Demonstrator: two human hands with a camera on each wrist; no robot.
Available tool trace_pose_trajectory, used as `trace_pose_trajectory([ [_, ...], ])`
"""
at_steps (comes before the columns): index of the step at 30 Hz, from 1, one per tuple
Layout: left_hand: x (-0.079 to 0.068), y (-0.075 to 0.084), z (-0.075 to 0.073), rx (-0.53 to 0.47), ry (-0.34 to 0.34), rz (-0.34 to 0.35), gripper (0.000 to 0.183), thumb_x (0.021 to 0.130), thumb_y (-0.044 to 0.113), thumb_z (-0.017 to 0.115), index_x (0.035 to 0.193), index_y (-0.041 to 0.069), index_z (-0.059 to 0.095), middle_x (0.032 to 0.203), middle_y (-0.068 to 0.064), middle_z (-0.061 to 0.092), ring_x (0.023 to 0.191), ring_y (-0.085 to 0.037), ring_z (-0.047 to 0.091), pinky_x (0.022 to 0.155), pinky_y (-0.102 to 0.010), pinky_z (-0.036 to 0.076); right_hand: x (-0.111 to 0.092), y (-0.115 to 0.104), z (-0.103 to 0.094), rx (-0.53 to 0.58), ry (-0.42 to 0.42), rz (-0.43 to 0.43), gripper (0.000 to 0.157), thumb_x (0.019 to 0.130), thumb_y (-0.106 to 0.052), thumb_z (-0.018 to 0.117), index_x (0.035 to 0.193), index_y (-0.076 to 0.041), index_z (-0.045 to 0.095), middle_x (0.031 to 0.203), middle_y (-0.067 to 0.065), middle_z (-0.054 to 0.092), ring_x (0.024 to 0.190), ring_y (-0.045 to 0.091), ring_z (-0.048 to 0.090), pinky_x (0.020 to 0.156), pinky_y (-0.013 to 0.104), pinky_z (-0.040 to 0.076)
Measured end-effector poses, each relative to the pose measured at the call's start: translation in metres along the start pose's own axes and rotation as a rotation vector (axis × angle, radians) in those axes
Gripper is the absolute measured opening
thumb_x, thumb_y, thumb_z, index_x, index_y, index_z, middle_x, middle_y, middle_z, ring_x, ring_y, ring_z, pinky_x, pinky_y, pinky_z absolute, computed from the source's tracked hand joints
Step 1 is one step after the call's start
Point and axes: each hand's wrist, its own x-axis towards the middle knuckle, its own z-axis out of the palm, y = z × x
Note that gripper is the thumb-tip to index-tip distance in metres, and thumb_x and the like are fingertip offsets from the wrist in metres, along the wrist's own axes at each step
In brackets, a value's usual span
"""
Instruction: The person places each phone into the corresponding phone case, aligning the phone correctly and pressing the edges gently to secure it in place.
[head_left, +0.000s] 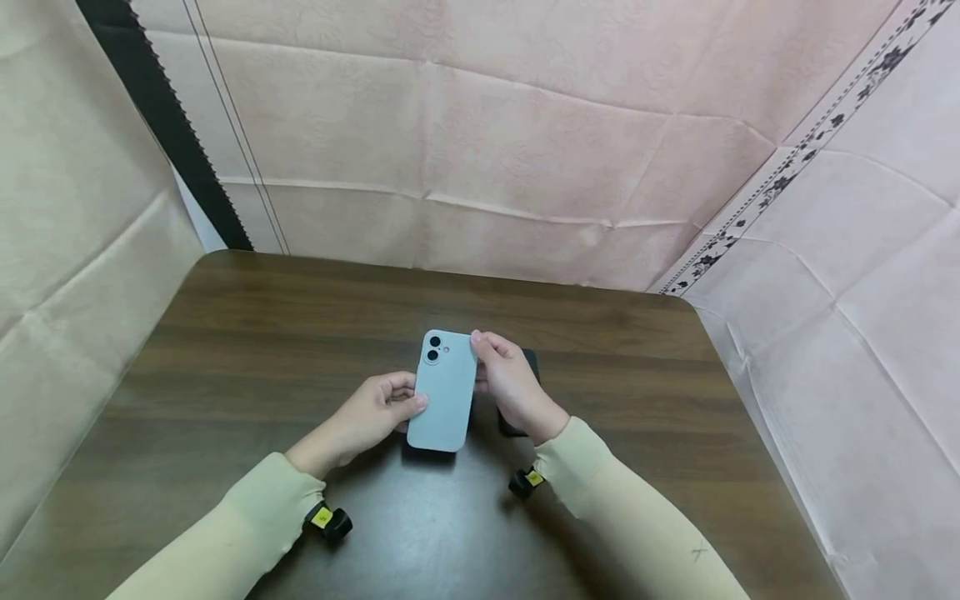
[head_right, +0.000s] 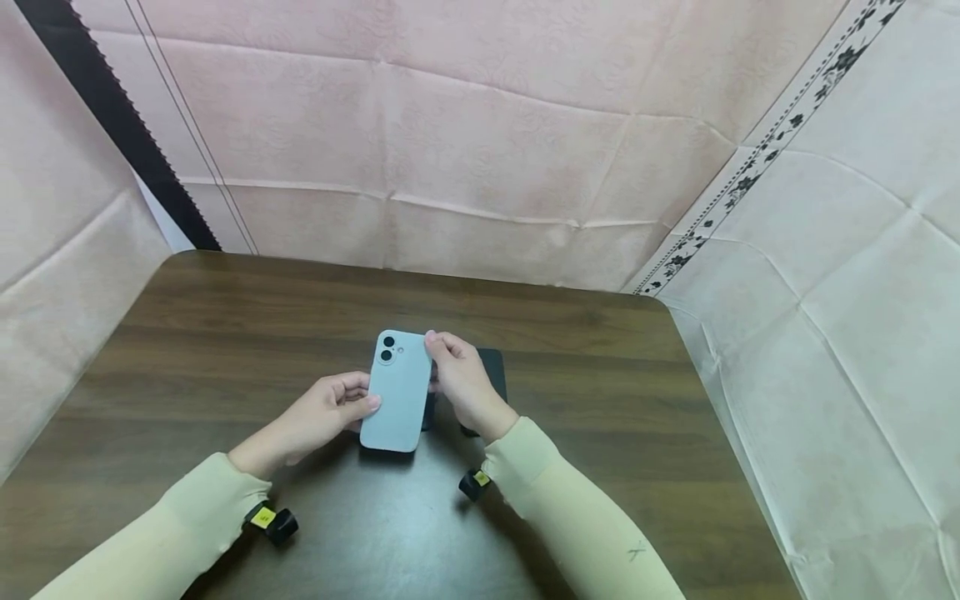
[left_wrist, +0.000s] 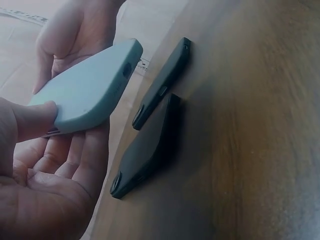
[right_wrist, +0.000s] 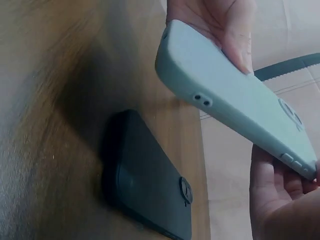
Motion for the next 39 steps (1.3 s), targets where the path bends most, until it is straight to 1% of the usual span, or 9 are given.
trace_pose_trajectory([
  [4,0.000,0.001,0.000,0.019,0.004,-0.016,0.027,0.110,0.011,0.061,0.133,-0.003,0.065,0.126,-0.017,0.074,0.114,-0.027,0.073,0.096,-0.046,0.062,0.000,0.001,0.001,0.005,-0.003,-0.001,0.040,0.117,-0.037,0.044,0.115,-0.005,0.067,0.122,0.015,0.077,0.098,0.020,0.074,0.083,0.035,0.058],
  [11,-0.001,0.003,-0.003,0.067,0.089,-0.048,0.025,0.110,0.016,0.061,0.126,-0.002,0.068,0.124,-0.016,0.076,0.114,-0.026,0.073,0.098,-0.046,0.060,0.001,0.003,0.005,0.014,-0.044,0.039,0.046,0.116,-0.042,0.045,0.130,-0.004,0.067,0.130,0.014,0.074,0.110,0.024,0.073,0.096,0.043,0.059],
  [15,-0.003,0.004,-0.007,0.068,0.142,-0.055,0.028,0.111,0.019,0.061,0.128,-0.002,0.068,0.124,-0.015,0.076,0.113,-0.024,0.072,0.099,-0.045,0.060,0.002,0.005,0.007,0.008,-0.071,0.041,0.044,0.116,-0.039,0.046,0.134,-0.004,0.065,0.132,0.015,0.072,0.112,0.026,0.072,0.098,0.044,0.060],
  [20,-0.003,0.005,-0.013,0.015,0.232,-0.041,0.031,0.112,0.021,0.060,0.129,-0.004,0.066,0.122,-0.018,0.076,0.105,-0.021,0.073,0.093,-0.039,0.062,0.002,0.013,0.009,-0.074,-0.161,0.056,0.035,0.116,-0.031,0.049,0.131,-0.004,0.066,0.129,0.013,0.071,0.109,0.024,0.072,0.097,0.043,0.061],
  [23,-0.003,0.005,-0.014,-0.023,0.275,-0.046,0.034,0.112,0.023,0.060,0.131,-0.005,0.065,0.123,-0.018,0.076,0.101,-0.019,0.073,0.091,-0.035,0.062,0.000,0.016,0.011,-0.113,-0.218,0.034,0.032,0.116,-0.025,0.050,0.132,-0.003,0.065,0.130,0.013,0.071,0.109,0.023,0.071,0.097,0.044,0.062],
  [28,-0.003,0.005,-0.014,-0.048,0.272,-0.054,0.035,0.112,0.023,0.060,0.132,-0.006,0.064,0.122,-0.018,0.076,0.099,-0.016,0.072,0.088,-0.031,0.061,-0.001,0.018,0.014,-0.147,-0.223,-0.014,0.026,0.115,-0.017,0.050,0.131,-0.001,0.062,0.124,0.015,0.073,0.104,0.022,0.070,0.091,0.044,0.063],
  [33,-0.003,0.006,-0.017,-0.049,0.246,-0.061,0.034,0.112,0.021,0.058,0.132,-0.007,0.063,0.123,-0.019,0.075,0.100,-0.018,0.072,0.088,-0.031,0.062,-0.003,0.019,0.017,-0.140,-0.192,0.001,0.025,0.115,-0.017,0.052,0.130,-0.001,0.063,0.122,0.014,0.074,0.098,0.022,0.071,0.089,0.042,0.064],
  [36,-0.004,0.007,-0.020,-0.006,0.249,-0.070,0.035,0.112,0.022,0.058,0.135,-0.005,0.063,0.126,-0.020,0.075,0.103,-0.020,0.073,0.092,-0.036,0.062,-0.002,0.021,0.019,-0.129,-0.182,-0.003,0.027,0.114,-0.018,0.053,0.132,-0.001,0.065,0.124,0.015,0.074,0.098,0.023,0.073,0.089,0.043,0.064],
  [39,-0.004,0.007,-0.024,0.060,0.261,-0.061,0.037,0.112,0.021,0.059,0.139,-0.004,0.061,0.129,-0.021,0.073,0.109,-0.024,0.073,0.097,-0.042,0.061,0.000,0.023,0.023,-0.153,-0.159,-0.030,0.029,0.113,-0.019,0.056,0.135,-0.001,0.065,0.121,0.014,0.076,0.099,0.023,0.075,0.090,0.044,0.064],
])
